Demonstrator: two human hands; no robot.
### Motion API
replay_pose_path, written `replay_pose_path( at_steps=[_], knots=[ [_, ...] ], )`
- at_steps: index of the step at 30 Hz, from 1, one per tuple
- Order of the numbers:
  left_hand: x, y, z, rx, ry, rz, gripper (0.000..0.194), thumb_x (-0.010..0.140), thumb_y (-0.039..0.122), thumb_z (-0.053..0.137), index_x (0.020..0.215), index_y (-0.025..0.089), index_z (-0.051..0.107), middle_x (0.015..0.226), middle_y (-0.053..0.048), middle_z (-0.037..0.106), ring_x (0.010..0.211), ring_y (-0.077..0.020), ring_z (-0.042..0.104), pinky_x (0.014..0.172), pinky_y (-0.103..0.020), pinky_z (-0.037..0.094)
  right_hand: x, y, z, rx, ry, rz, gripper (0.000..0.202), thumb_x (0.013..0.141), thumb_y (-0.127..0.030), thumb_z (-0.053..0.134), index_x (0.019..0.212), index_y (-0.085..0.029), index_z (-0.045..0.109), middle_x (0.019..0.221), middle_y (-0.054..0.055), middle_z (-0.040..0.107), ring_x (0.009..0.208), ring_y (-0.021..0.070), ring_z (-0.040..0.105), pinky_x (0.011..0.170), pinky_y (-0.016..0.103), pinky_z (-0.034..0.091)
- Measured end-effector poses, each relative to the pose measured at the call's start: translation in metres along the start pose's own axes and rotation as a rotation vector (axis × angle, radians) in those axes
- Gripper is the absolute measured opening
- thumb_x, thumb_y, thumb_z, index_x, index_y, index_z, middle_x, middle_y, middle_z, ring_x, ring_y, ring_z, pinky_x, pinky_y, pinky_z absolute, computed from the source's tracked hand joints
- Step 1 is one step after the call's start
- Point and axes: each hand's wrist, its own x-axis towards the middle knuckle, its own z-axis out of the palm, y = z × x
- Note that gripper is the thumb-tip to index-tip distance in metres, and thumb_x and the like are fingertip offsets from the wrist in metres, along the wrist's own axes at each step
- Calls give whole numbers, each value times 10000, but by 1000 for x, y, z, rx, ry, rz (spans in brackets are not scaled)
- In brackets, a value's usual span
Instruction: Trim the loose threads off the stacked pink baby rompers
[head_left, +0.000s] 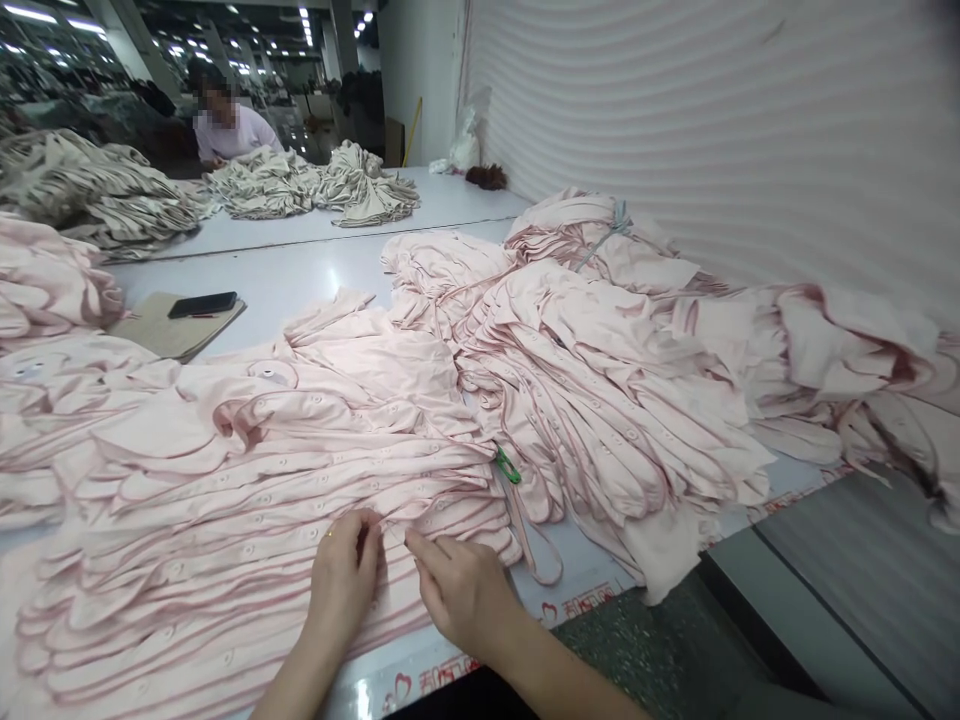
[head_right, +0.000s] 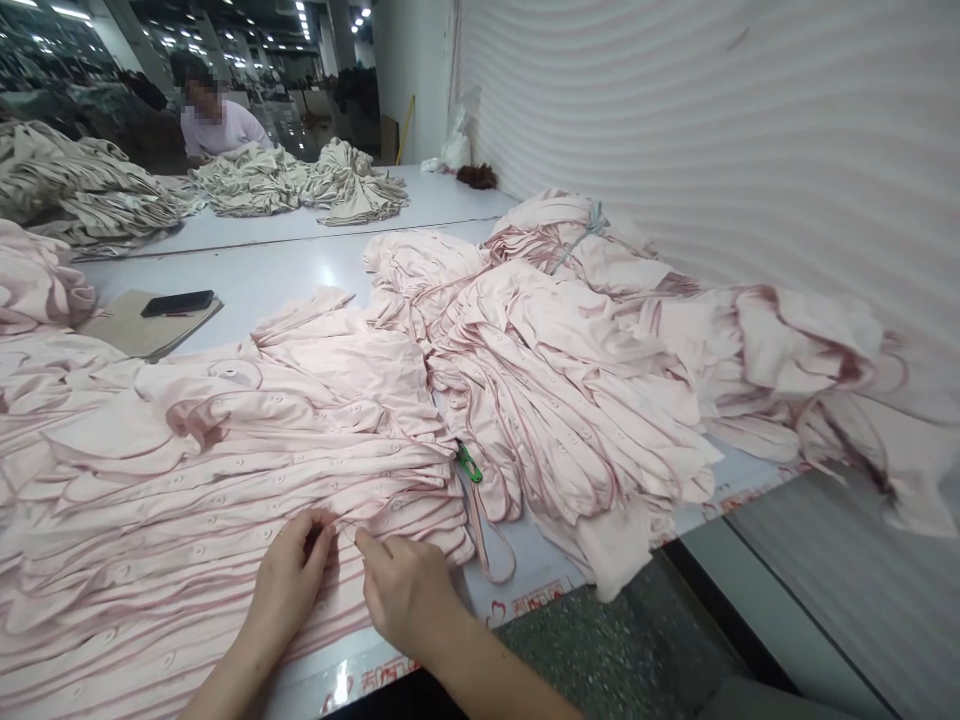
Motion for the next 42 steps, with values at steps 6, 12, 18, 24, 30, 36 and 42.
replay_pose_path(
  at_steps=[6, 12, 18, 24, 30, 36, 42],
  knots=[
    [-9, 1, 1, -45, -15, 160, 186, 927, 232, 456, 877, 218, 634, 791, -25, 688, 740, -173, 638, 681, -306, 511, 8, -21, 28, -236, -2, 56, 539, 797, -139, 552, 1334, -87, 545, 788, 104, 674, 648, 234, 639, 545, 306, 449],
    [-27, -1, 8, 48, 83, 362, 227, 900, 109, 451, 1008, 190, 633, 907, -69, 710, 849, -198, 638, 804, -346, 505, 11, -17, 24, -253, -132, -1, 488, 853, -163, 542, 1339, -128, 534, 789, 78, 682, 625, 199, 635, 524, 269, 428],
    [-4, 5, 8, 15, 2, 384, 213, 895, 129, 443, 763, 211, 589, 715, -24, 641, 696, -170, 585, 666, -297, 467, -4, -13, 20, -447, -93, 29, 524, 784, -71, 558, 1307, -65, 561, 755, 110, 658, 602, 206, 614, 510, 272, 395],
    [15, 5, 10, 36, 29, 218, 153, 845, 118, 470, 758, 208, 558, 667, -6, 616, 651, -175, 584, 601, -291, 414, -11, -20, 8, -161, -37, 39, 470, 866, -102, 484, 1333, -128, 530, 817, 74, 662, 705, 197, 633, 596, 262, 434],
    [-7, -18, -18, 172, 102, 221, 72, 849, 274, 577, 859, 203, 586, 781, -40, 617, 744, -211, 569, 659, -324, 416, 1, -27, 15, 86, 44, 65, 425, 923, -139, 430, 1337, -176, 522, 909, 73, 693, 808, 183, 651, 711, 251, 468],
    [-25, -35, -29, 255, 75, 315, 143, 812, 142, 563, 933, 196, 615, 849, -48, 626, 778, -206, 569, 663, -328, 446, -12, -42, 18, 102, -61, 47, 381, 919, -162, 433, 1276, -196, 560, 829, 44, 683, 737, 180, 641, 640, 245, 430],
    [-21, -39, -28, 119, 101, 335, 137, 873, 126, 523, 915, 193, 635, 872, -52, 637, 799, -183, 586, 711, -311, 497, -5, -53, 28, 2, -42, 58, 396, 907, -159, 444, 1285, -181, 558, 794, 47, 677, 686, 182, 629, 600, 254, 395]
  ],
)
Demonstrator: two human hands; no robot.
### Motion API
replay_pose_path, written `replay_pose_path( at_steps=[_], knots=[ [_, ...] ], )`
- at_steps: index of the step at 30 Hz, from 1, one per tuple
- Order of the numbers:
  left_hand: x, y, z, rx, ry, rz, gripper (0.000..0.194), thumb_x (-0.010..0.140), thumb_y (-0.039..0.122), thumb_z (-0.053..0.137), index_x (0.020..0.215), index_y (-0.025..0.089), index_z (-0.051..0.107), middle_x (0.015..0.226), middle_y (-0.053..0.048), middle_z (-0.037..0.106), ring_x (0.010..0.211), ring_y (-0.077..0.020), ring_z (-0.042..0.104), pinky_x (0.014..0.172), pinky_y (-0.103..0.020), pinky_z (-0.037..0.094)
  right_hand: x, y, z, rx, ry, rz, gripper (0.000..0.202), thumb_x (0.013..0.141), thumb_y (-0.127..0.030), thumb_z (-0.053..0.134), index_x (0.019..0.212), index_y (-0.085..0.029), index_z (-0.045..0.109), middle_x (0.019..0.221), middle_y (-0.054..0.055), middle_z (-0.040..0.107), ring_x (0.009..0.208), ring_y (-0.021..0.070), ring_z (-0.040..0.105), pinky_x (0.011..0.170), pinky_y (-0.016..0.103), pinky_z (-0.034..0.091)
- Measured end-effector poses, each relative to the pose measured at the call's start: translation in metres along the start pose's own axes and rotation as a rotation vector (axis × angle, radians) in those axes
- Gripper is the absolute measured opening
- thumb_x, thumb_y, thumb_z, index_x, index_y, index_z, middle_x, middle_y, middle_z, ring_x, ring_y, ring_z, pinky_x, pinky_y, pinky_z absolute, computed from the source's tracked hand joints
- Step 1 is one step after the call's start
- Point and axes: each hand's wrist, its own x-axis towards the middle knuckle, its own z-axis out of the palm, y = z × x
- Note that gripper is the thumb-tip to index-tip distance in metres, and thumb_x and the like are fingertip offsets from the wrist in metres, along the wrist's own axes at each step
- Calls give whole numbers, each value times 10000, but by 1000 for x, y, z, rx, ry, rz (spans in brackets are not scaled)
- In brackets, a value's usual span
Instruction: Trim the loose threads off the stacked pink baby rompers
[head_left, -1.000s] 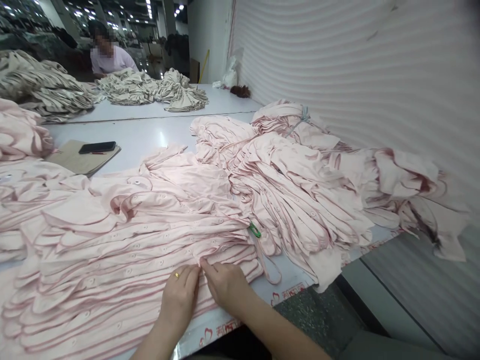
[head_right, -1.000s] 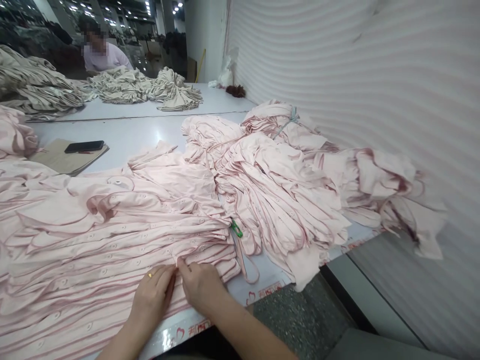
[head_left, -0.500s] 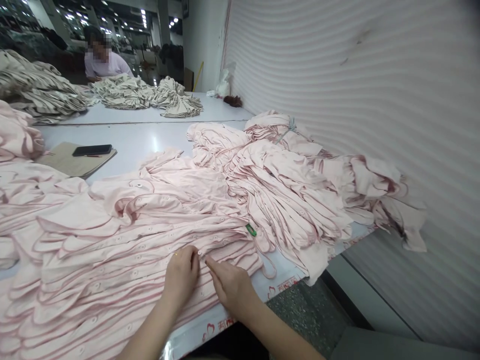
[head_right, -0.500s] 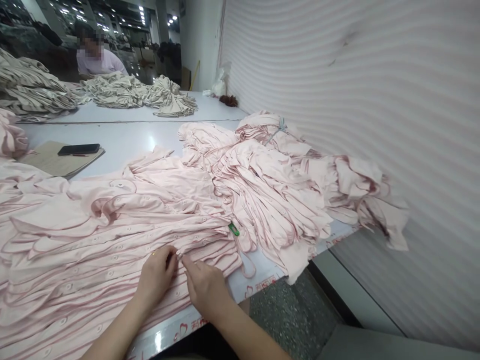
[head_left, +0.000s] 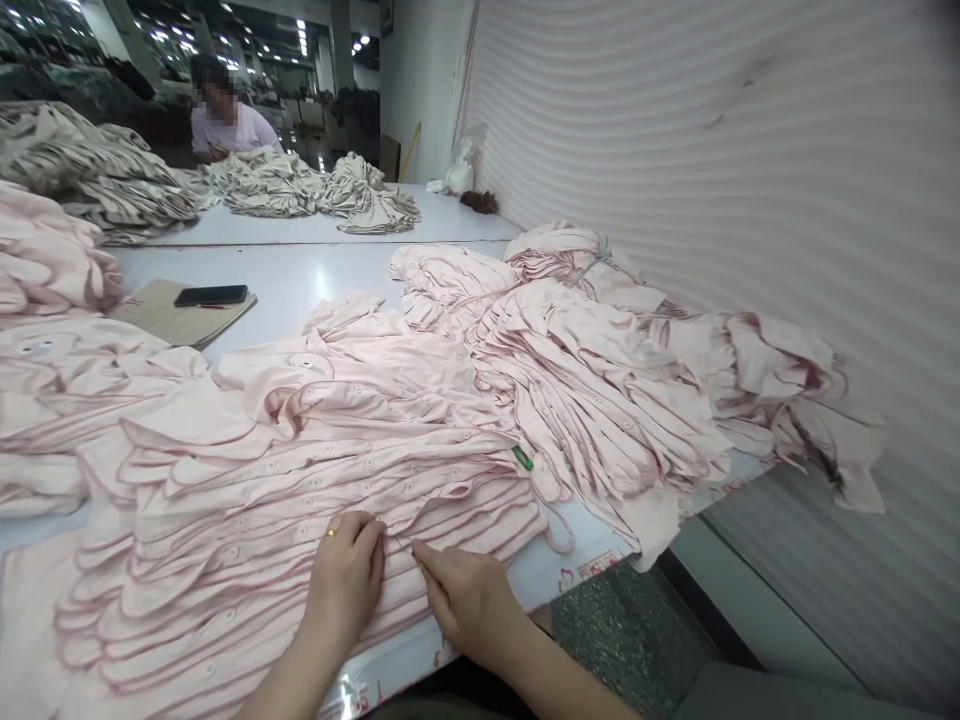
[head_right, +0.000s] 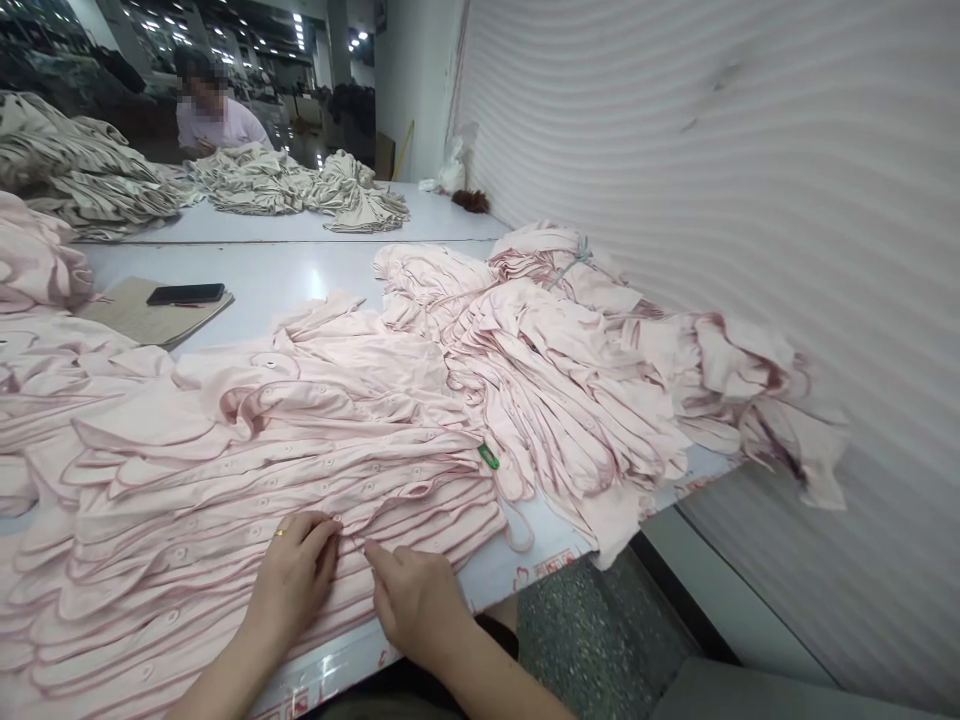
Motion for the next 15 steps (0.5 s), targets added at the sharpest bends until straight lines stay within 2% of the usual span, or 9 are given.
replay_pose_path(
  at_steps=[6, 10, 13, 15],
  knots=[
    [-3, -10, -12, -129, 16, 3, 145, 916, 180, 522, 1008, 220, 626, 887, -13, 690, 834, -153, 631, 760, -286, 499, 4, -8, 3, 1, 125, -90, 404, 924, -157, 397, 1300, -136, 542, 775, 49, 660, 654, 178, 612, 581, 272, 387],
    [-4, -12, -11, -197, 3, -9, 137, 936, 208, 497, 969, 228, 629, 818, 5, 693, 772, -132, 638, 693, -245, 498, 12, -19, 24, -237, 156, -86, 439, 862, -139, 474, 1287, -86, 566, 725, 71, 639, 608, 208, 599, 535, 295, 374],
    [-9, -7, -6, -147, 17, -7, 147, 929, 189, 490, 952, 219, 632, 799, -1, 693, 739, -149, 629, 676, -264, 493, 25, -28, 39, -380, 95, 23, 480, 795, -117, 547, 1268, -40, 580, 723, 99, 647, 592, 226, 607, 513, 302, 379],
    [-13, -2, -4, -118, 30, -16, 166, 921, 159, 474, 950, 203, 631, 805, -17, 695, 744, -168, 625, 695, -289, 492, 31, -28, 39, -389, 16, 34, 507, 790, -118, 575, 1292, -45, 564, 739, 99, 660, 591, 218, 612, 509, 293, 381]
  ],
)
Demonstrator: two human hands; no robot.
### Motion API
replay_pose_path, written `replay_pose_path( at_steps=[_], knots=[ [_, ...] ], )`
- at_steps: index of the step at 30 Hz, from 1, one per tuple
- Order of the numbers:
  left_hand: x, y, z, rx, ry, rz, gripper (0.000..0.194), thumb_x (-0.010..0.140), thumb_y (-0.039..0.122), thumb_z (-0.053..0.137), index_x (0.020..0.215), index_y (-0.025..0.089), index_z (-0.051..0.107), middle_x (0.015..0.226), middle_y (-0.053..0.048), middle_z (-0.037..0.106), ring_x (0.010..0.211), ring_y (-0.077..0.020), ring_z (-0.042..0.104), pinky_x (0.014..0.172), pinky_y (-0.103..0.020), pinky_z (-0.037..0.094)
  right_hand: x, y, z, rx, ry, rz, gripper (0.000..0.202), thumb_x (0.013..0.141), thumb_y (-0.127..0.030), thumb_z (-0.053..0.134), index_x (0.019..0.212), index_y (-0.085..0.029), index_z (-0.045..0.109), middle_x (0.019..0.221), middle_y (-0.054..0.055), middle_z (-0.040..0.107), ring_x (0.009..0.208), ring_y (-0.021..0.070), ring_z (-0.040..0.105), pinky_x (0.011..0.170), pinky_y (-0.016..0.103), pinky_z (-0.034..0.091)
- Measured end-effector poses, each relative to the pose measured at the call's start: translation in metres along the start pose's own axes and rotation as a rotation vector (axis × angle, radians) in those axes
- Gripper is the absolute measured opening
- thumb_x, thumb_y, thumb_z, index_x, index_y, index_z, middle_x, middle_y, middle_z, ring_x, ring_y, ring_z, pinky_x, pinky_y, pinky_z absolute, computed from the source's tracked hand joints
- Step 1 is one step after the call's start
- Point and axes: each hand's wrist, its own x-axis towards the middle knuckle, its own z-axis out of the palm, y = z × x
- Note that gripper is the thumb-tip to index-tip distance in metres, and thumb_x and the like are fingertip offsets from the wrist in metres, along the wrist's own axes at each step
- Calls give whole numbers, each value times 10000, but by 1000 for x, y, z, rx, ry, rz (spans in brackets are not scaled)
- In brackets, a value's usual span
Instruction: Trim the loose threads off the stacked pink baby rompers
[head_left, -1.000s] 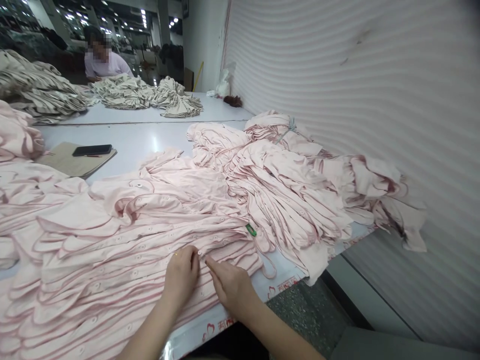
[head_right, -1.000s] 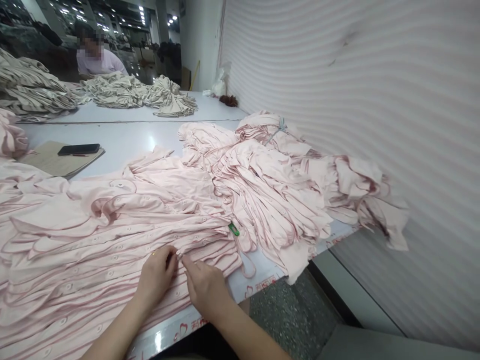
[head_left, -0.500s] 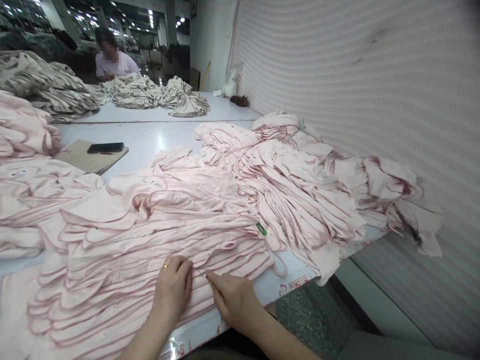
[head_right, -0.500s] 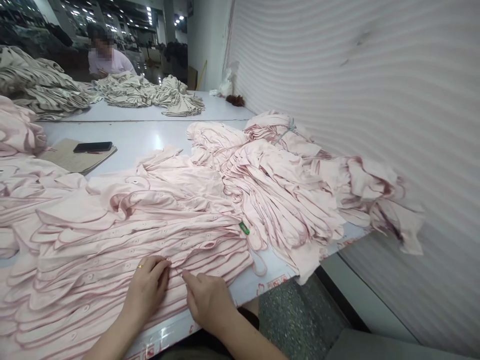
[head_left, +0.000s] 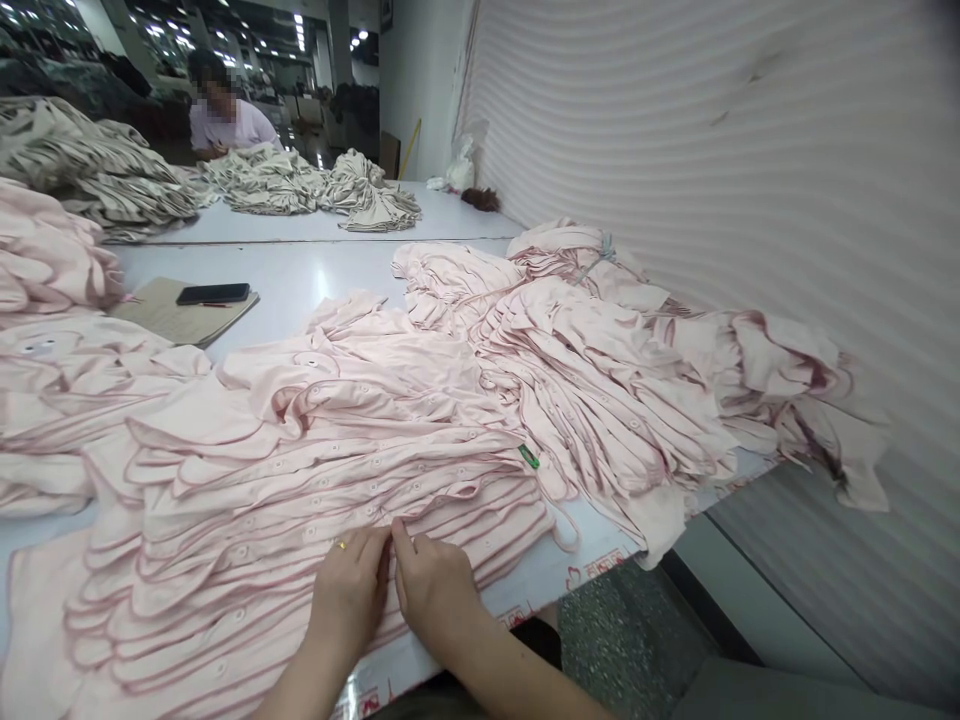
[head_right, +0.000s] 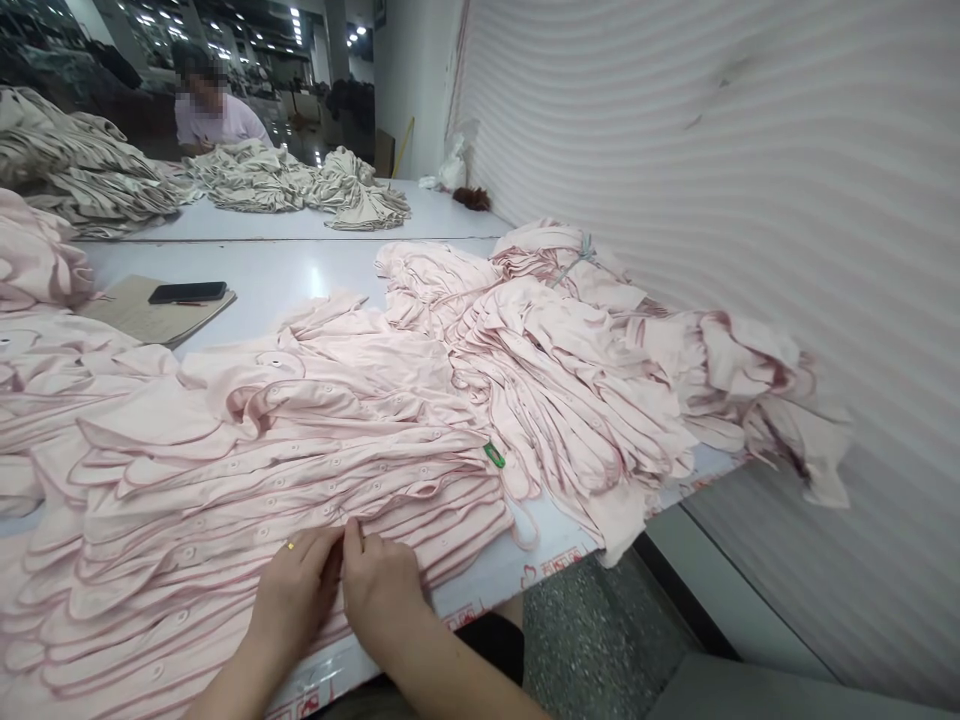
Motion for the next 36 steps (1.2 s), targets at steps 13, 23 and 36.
replay_pose_path(
  at_steps=[13, 23, 36],
  knots=[
    [11, -19, -21, 122, -51, -159, 83, 890, 260, 528, 881, 205, 590, 798, -27, 647, 748, -193, 595, 672, -319, 449, -10, 17, -25, 302, 16, -88, 466, 900, -141, 452, 1363, -168, 495, 835, 58, 663, 686, 179, 616, 582, 260, 379],
    [-15, -37, -47, 257, -100, -66, 149, 864, 138, 519, 935, 203, 633, 895, -53, 647, 853, -220, 573, 702, -341, 429, -6, -15, -24, 410, -70, -151, 410, 875, -166, 477, 1277, -196, 549, 806, 40, 676, 681, 181, 618, 598, 261, 396],
    [-22, -48, -51, 107, -34, -17, 144, 930, 187, 470, 957, 216, 609, 820, -10, 681, 746, -178, 619, 656, -295, 471, 17, -66, 6, 21, 22, -52, 513, 766, -123, 574, 1274, -49, 560, 748, 104, 659, 586, 217, 614, 496, 292, 388]
  ],
)
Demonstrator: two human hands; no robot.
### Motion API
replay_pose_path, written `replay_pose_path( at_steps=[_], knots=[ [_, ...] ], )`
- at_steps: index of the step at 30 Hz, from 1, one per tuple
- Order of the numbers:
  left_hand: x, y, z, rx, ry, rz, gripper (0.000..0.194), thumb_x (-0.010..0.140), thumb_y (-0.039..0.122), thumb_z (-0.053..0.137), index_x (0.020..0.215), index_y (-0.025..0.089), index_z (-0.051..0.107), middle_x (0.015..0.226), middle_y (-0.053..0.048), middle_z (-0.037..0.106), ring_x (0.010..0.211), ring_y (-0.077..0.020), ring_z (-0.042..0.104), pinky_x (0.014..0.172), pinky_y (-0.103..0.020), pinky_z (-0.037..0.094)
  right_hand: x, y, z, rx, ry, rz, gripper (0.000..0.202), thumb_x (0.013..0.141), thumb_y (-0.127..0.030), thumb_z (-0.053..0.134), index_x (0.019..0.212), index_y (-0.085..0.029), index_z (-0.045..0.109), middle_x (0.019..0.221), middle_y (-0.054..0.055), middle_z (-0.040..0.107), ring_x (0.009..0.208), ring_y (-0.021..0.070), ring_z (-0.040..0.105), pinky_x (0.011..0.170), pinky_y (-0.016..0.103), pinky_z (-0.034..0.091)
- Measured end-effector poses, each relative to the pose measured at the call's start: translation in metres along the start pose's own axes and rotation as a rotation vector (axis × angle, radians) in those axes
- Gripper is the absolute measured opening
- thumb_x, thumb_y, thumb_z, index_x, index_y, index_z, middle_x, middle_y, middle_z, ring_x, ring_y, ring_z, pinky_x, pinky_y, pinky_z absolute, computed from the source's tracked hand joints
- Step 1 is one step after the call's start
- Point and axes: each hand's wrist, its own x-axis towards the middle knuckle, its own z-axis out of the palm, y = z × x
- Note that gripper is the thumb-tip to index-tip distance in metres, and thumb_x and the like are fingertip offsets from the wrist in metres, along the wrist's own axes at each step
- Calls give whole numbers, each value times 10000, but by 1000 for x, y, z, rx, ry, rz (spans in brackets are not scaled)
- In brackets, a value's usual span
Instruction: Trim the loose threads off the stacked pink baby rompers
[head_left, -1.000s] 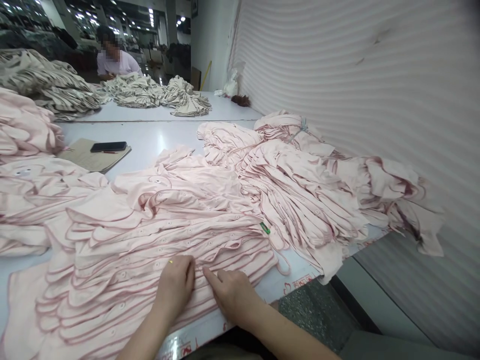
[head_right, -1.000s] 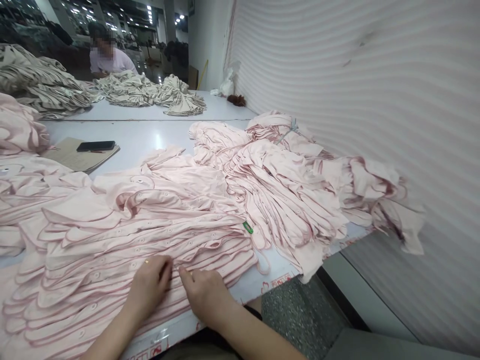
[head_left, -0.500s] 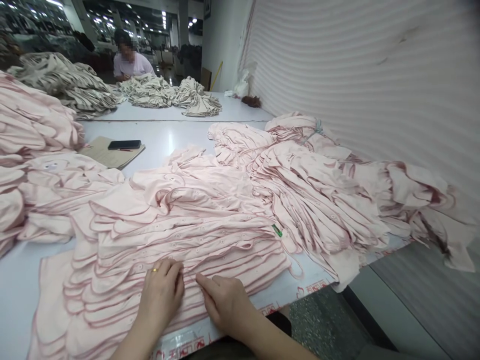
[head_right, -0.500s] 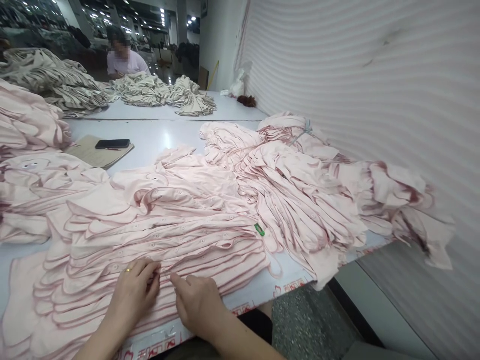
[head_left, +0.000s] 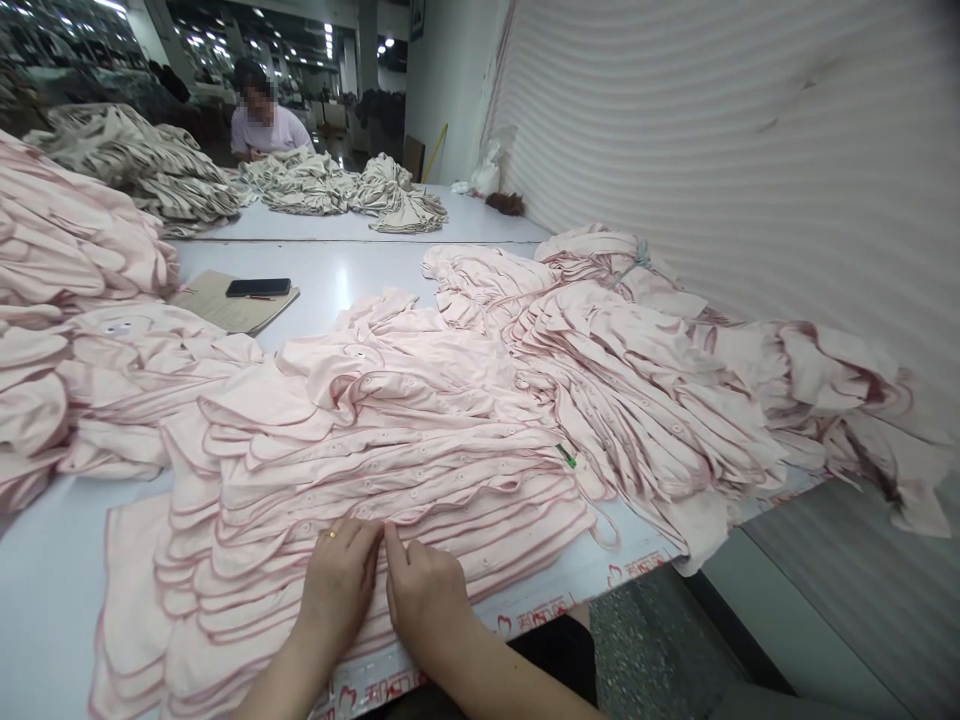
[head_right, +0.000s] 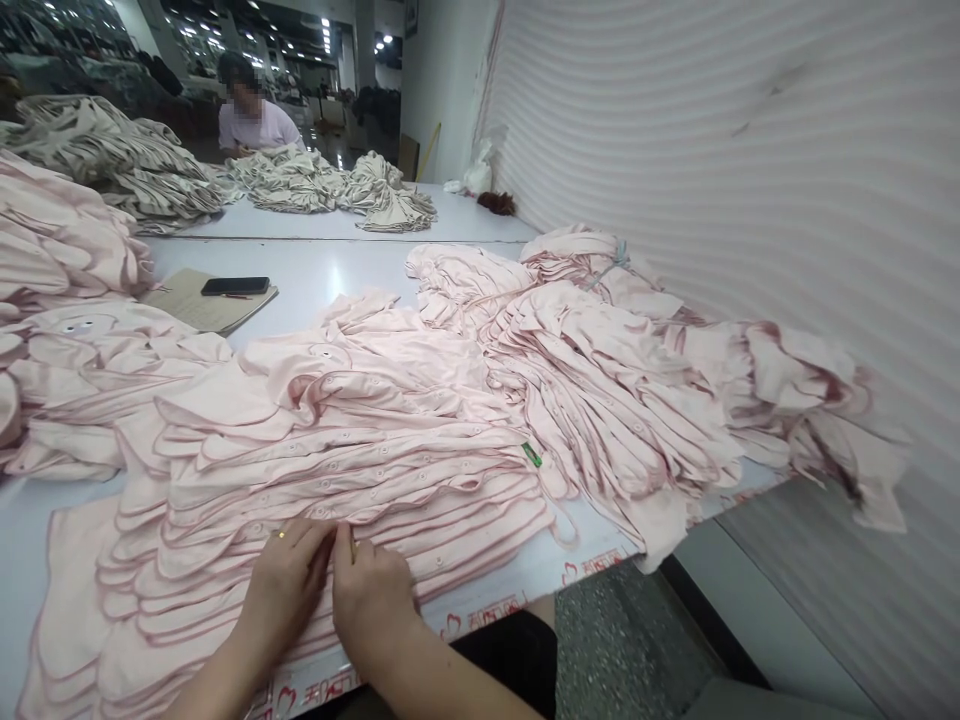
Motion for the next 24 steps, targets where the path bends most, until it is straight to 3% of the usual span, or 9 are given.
replay_pose_path(
  at_steps=[4, 7, 10, 12, 17, 21, 24],
  knots=[
    [-7, 7, 0, 45, 35, 51, 166, 905, 114, 447, 969, 191, 579, 827, -32, 666, 760, -185, 608, 700, -296, 473, 4, 8, -7, 8, -69, -92, 524, 790, -128, 587, 1311, -98, 537, 757, 74, 671, 577, 211, 626, 476, 286, 378],
    [-11, 11, -1, 9, 36, 68, 155, 909, 105, 446, 920, 202, 567, 813, -22, 656, 767, -172, 600, 728, -282, 455, -7, 15, -6, -44, 4, -178, 530, 788, -122, 595, 1313, -94, 531, 749, 73, 661, 576, 214, 618, 482, 290, 373],
    [-14, 13, -1, 17, 39, 37, 159, 910, 108, 448, 931, 206, 572, 863, -26, 671, 826, -178, 608, 790, -312, 420, -12, 11, -1, -96, 63, -107, 530, 760, -81, 586, 1287, -49, 538, 722, 84, 649, 572, 209, 605, 496, 289, 371],
    [-14, 10, -2, 38, 17, 15, 158, 906, 113, 458, 921, 213, 579, 879, -20, 679, 841, -185, 609, 812, -337, 386, -9, 11, -2, -26, 12, -94, 527, 780, -101, 576, 1304, -70, 523, 735, 72, 657, 579, 196, 605, 498, 280, 372],
    [4, -4, -7, 31, -98, -89, 178, 911, 185, 457, 764, 207, 556, 746, -12, 639, 719, -186, 573, 742, -337, 368, -8, 29, -23, 96, -98, -253, 499, 843, -136, 525, 1341, -140, 504, 797, 58, 679, 623, 188, 611, 531, 270, 387],
    [19, -9, -4, 44, -100, -155, 156, 868, 164, 471, 737, 207, 545, 706, -8, 633, 679, -189, 583, 673, -326, 361, -12, 28, -28, 235, -22, -143, 477, 880, -124, 456, 1356, -139, 487, 833, 61, 672, 696, 184, 624, 598, 268, 413],
    [14, -13, -8, 47, -82, -173, 122, 865, 188, 483, 763, 205, 549, 712, -10, 631, 678, -190, 585, 661, -319, 379, -7, 18, -19, 277, 31, -106, 429, 911, -148, 421, 1330, -144, 513, 832, 66, 671, 678, 181, 623, 587, 264, 406]
  ],
)
